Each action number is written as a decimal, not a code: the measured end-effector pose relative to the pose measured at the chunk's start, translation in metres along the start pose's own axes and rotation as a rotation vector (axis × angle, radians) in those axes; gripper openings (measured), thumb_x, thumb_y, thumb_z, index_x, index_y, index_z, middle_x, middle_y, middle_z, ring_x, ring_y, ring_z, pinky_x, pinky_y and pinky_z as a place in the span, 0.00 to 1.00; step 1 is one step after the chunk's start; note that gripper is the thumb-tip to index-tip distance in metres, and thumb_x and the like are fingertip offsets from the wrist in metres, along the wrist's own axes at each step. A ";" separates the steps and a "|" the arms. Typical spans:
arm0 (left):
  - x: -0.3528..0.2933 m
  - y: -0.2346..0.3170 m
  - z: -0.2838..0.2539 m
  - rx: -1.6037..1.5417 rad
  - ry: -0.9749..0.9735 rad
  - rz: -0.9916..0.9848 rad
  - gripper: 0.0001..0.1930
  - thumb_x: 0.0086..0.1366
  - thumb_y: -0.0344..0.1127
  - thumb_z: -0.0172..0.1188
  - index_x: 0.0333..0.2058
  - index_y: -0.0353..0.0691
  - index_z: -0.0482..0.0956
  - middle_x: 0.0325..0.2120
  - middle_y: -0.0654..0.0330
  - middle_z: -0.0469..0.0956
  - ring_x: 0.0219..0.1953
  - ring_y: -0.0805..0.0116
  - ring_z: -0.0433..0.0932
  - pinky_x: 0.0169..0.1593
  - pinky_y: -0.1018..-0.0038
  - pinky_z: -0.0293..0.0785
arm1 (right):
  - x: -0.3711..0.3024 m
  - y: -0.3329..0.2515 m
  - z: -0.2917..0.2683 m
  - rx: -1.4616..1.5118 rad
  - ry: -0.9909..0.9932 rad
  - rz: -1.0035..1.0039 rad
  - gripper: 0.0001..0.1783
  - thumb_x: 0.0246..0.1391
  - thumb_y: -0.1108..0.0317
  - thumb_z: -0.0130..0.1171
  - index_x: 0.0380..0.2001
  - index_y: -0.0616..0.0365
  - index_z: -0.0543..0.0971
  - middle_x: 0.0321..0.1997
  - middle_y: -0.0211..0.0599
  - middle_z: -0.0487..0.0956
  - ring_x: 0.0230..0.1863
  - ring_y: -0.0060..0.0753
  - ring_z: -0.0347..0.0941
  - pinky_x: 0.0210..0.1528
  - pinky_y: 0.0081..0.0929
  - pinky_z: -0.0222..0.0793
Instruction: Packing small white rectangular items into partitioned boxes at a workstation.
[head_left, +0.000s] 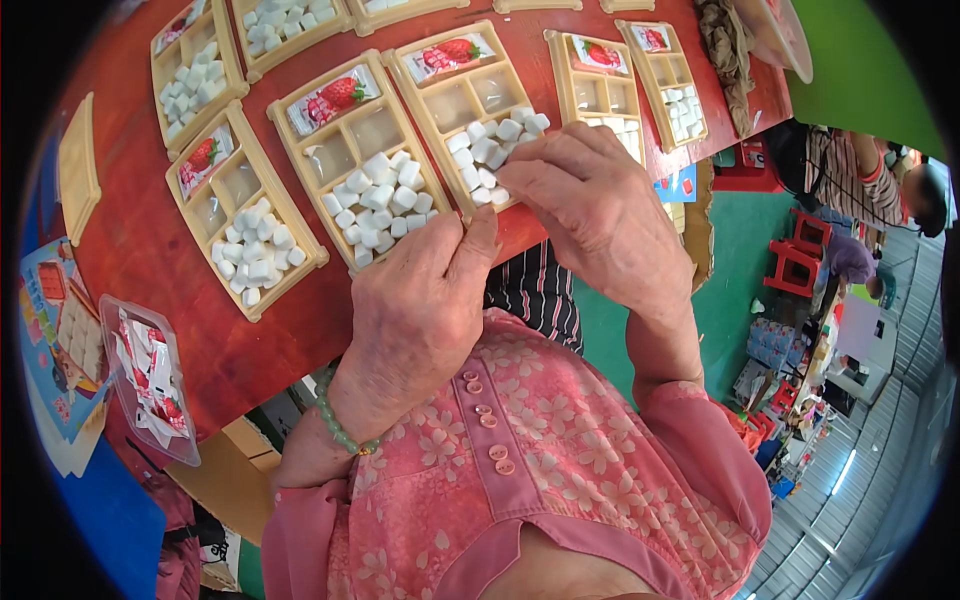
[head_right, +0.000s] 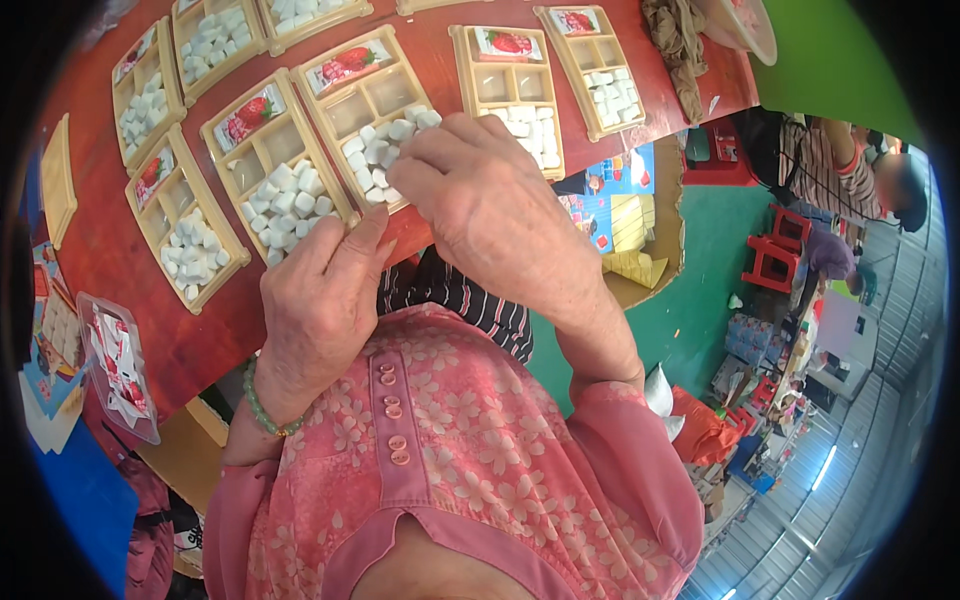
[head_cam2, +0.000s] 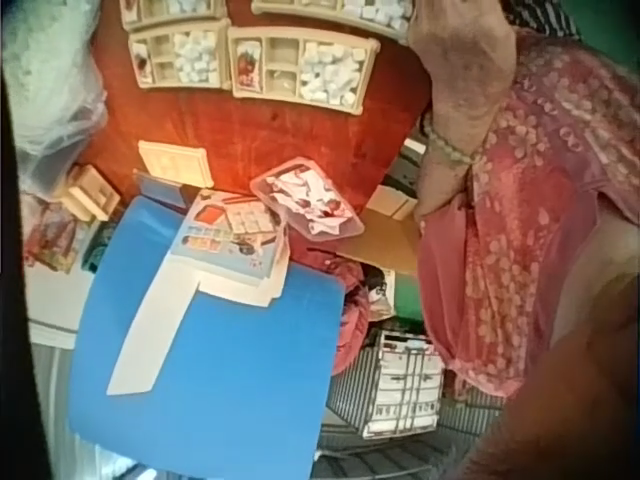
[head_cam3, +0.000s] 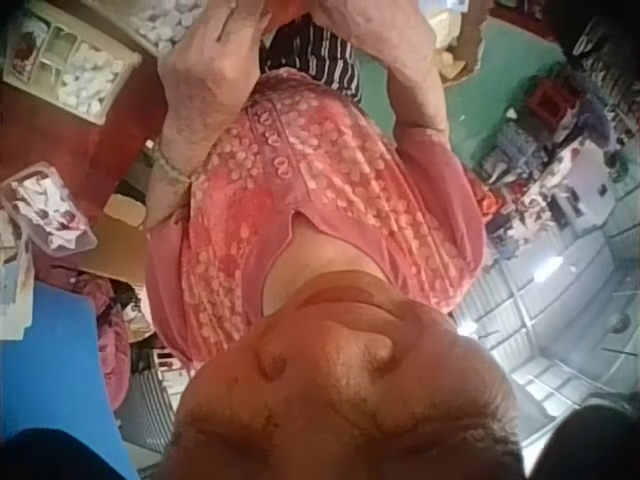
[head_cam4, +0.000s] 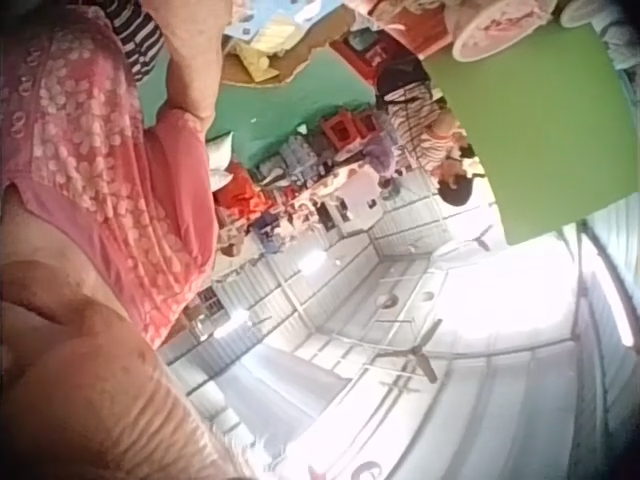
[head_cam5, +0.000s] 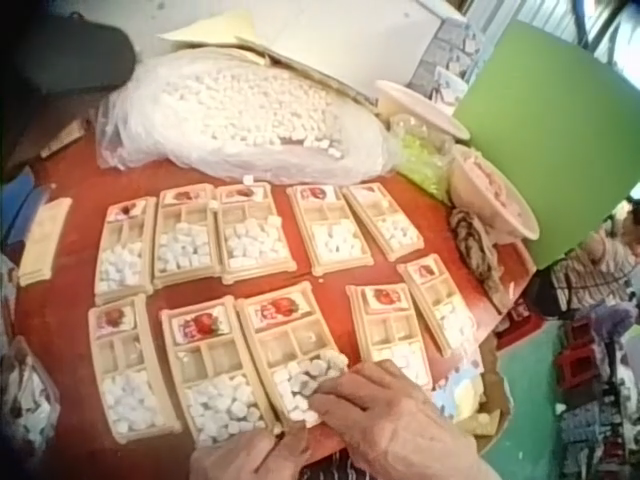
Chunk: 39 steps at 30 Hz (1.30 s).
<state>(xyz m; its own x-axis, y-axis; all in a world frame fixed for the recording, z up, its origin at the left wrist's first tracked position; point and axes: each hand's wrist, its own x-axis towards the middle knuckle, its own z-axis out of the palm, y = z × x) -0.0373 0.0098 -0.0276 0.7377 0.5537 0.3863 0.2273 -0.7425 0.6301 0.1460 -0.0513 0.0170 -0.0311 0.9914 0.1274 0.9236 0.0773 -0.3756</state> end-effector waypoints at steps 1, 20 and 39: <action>0.000 0.001 -0.002 0.004 0.005 0.000 0.16 0.57 0.25 0.68 0.45 0.35 0.82 0.25 0.58 0.69 0.23 0.60 0.75 0.25 0.66 0.71 | -0.001 -0.001 -0.001 0.017 0.025 -0.006 0.14 0.42 0.79 0.66 0.36 0.61 0.82 0.41 0.37 0.81 0.43 0.44 0.76 0.45 0.38 0.73; 0.029 0.002 -0.008 0.251 -0.108 -0.010 0.19 0.61 0.29 0.62 0.52 0.37 0.78 0.29 0.60 0.72 0.28 0.65 0.79 0.29 0.71 0.76 | -0.029 0.004 0.014 -0.243 -0.078 0.195 0.49 0.54 0.32 0.50 0.71 0.51 0.61 0.76 0.35 0.59 0.77 0.45 0.51 0.75 0.59 0.35; 0.034 0.004 -0.006 0.266 -0.130 -0.064 0.20 0.60 0.30 0.62 0.52 0.36 0.77 0.31 0.58 0.73 0.29 0.63 0.80 0.29 0.69 0.77 | -0.034 0.002 0.019 -0.086 0.030 0.154 0.53 0.50 0.32 0.55 0.71 0.53 0.60 0.76 0.39 0.58 0.77 0.44 0.50 0.75 0.61 0.34</action>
<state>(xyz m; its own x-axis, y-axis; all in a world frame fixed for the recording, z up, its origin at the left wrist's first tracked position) -0.0148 0.0282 -0.0077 0.7880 0.5621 0.2510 0.4217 -0.7899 0.4452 0.1419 -0.0827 -0.0058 0.1236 0.9870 0.1023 0.9458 -0.0860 -0.3133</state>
